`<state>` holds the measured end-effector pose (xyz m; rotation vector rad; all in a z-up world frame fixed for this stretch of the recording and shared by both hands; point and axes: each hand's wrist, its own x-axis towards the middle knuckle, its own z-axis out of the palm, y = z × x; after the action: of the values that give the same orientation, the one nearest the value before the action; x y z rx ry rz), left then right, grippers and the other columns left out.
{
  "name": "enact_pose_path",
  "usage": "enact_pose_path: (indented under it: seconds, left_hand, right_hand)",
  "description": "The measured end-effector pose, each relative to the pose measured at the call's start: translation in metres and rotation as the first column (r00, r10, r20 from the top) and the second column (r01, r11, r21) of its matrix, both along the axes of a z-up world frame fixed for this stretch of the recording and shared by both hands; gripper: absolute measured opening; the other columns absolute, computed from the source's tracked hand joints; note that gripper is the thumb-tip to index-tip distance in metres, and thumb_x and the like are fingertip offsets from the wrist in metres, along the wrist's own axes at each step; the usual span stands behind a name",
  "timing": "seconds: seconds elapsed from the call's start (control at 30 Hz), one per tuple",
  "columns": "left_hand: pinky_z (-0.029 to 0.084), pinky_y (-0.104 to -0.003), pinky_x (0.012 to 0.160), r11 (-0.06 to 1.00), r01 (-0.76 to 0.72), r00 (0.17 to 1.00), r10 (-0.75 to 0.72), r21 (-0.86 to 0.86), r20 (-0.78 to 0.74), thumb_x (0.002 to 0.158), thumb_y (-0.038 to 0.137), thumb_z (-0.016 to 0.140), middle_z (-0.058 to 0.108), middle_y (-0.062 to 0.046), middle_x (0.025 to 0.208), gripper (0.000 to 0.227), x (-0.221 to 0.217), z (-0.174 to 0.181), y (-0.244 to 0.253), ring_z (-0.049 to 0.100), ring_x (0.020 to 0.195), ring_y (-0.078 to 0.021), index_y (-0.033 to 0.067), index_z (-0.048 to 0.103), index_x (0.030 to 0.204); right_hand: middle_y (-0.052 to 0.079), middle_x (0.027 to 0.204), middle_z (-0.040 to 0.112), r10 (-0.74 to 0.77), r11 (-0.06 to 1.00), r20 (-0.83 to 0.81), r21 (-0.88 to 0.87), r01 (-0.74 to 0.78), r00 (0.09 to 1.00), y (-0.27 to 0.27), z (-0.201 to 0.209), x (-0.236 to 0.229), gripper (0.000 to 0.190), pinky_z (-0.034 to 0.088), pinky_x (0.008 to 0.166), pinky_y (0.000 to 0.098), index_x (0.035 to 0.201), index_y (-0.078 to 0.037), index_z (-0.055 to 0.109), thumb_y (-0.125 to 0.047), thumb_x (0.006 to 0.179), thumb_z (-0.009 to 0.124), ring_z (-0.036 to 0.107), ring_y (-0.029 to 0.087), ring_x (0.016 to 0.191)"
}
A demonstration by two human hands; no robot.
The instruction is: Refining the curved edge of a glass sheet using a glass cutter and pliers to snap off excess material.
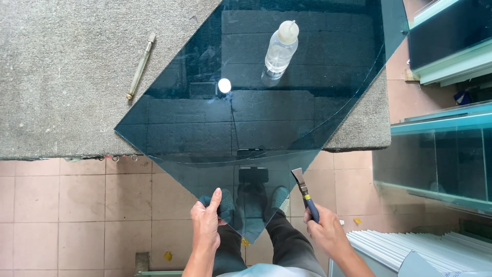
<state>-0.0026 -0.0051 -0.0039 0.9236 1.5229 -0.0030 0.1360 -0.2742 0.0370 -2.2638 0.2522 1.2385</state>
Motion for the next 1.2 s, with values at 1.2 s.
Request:
enact_pose_path:
  seconds: [1.2]
  left_hand:
    - [0.068,-0.038,0.079,0.995,0.029,0.999,-0.031,-0.096,-0.017,0.098,0.052,0.076,0.072,-0.007,0.1,0.044,0.006,0.028,0.01,0.074,0.094,-0.0242,0.0133,0.071,0.118]
  right_hand:
    - [0.027,0.102,0.076,-0.152,0.985,-0.139,-0.102,0.139,0.978,0.007,-0.005,0.002,0.024,0.063,0.096,0.0491,0.12,0.002,0.075,-0.005,0.107,0.056,0.075,0.041,0.091]
